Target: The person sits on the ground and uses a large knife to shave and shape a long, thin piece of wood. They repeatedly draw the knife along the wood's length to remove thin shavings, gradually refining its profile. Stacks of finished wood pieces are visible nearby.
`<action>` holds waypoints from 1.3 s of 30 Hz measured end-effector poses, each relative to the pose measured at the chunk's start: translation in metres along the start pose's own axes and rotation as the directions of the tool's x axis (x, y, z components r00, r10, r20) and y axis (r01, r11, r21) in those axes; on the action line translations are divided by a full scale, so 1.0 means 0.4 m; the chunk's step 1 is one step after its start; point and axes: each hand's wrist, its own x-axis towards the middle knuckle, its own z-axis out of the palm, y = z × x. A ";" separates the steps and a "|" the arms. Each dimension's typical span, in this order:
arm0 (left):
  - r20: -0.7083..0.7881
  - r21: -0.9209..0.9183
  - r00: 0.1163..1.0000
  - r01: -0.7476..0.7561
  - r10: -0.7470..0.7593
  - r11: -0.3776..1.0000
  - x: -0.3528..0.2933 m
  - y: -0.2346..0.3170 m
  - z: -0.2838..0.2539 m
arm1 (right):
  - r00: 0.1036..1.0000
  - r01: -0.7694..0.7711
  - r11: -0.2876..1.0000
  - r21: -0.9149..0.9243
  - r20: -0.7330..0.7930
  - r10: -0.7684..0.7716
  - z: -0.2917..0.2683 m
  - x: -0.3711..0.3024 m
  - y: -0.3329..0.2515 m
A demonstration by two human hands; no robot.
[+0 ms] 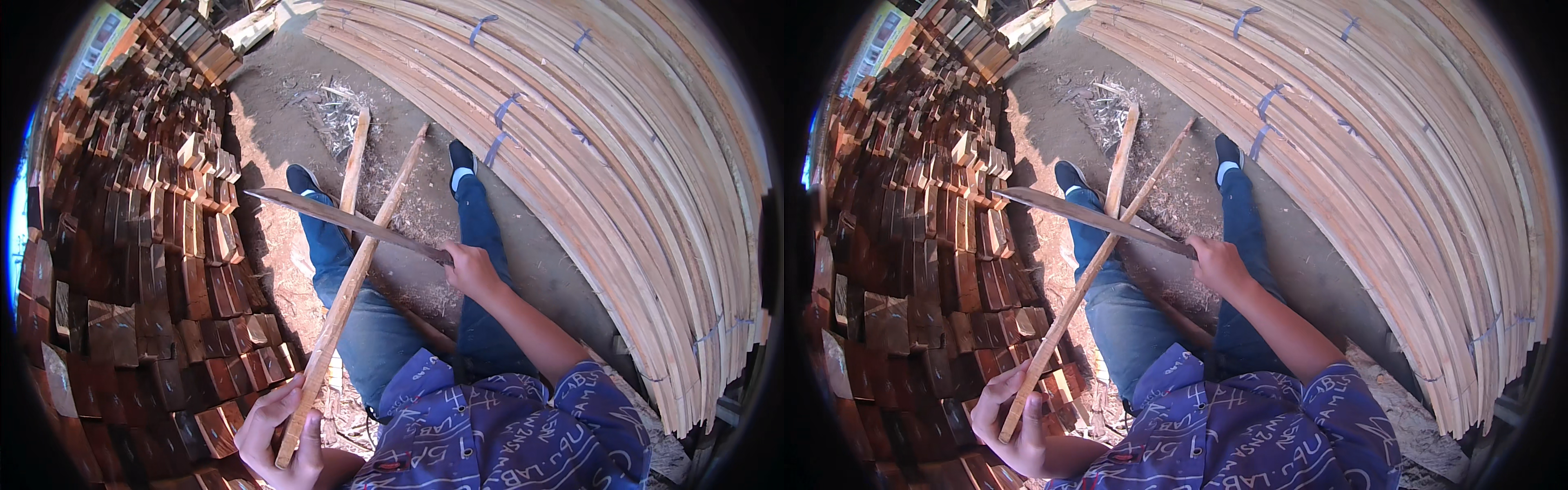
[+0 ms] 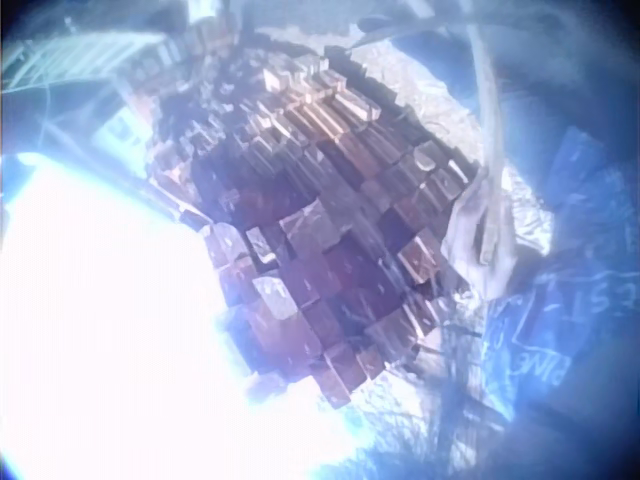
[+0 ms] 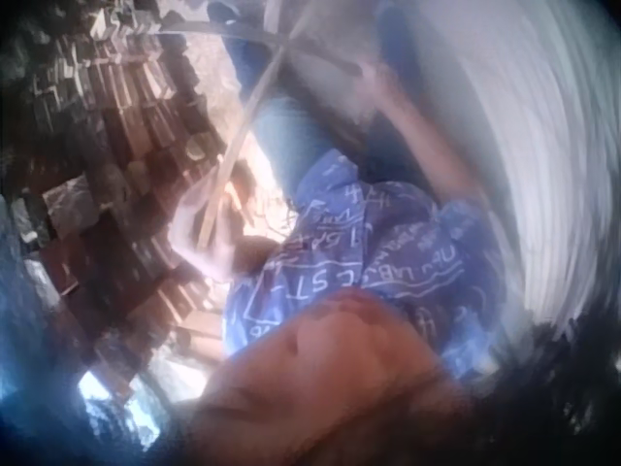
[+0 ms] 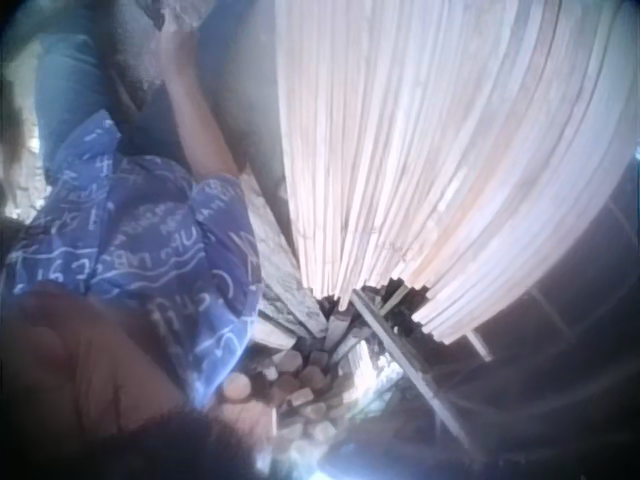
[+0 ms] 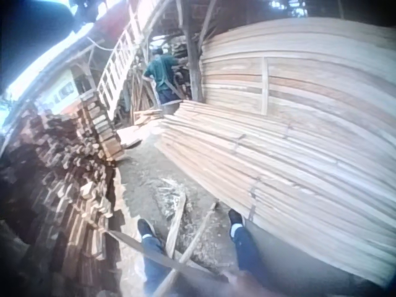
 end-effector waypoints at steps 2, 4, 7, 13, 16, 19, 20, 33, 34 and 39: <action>-0.035 -0.067 0.984 0.173 -0.175 0.983 -0.006 -0.001 -0.014 | 1.000 -0.022 0.999 -0.027 -0.019 0.021 0.043 0.012 0.061; -0.021 -0.069 0.972 0.232 -0.234 0.970 -0.007 -0.014 -0.033 | 0.997 -0.074 0.997 -0.008 -0.027 0.074 0.081 -0.002 0.108; -0.020 -0.053 0.971 0.235 -0.237 0.971 -0.039 -0.069 -0.031 | 0.987 -0.158 0.987 -0.022 0.016 0.158 0.083 -0.042 0.076; -0.143 -0.129 0.933 0.312 -0.329 0.941 -0.064 -0.046 -0.005 | 0.981 -0.180 0.964 0.195 0.105 0.162 0.046 -0.097 -0.063; -0.153 -0.118 0.938 0.295 -0.311 0.948 -0.086 -0.050 0.004 | 0.990 -0.100 0.962 0.253 0.124 0.070 -0.016 -0.088 -0.162; -0.229 -0.205 0.916 0.284 -0.328 0.937 -0.112 -0.052 0.033 | 0.995 0.044 0.963 0.265 0.071 -0.065 -0.038 -0.084 -0.233; -0.268 -0.233 0.908 0.264 -0.323 0.936 -0.116 -0.051 0.039 | 0.993 0.086 0.958 0.272 0.052 -0.103 -0.039 -0.076 -0.253; 0.032 0.090 0.997 0.072 -0.075 0.993 -0.132 -0.050 0.031 | 0.995 0.095 0.978 0.188 0.019 -0.101 0.027 -0.125 -0.168; 0.071 0.110 0.997 0.001 -0.009 0.994 -0.126 -0.046 0.028 | 0.995 0.087 0.977 0.196 0.038 -0.097 0.011 -0.134 -0.168; 0.373 0.205 0.869 -0.418 0.325 0.885 -0.088 -0.043 0.016 | 0.995 0.016 0.977 0.214 0.090 -0.036 -0.080 -0.166 -0.177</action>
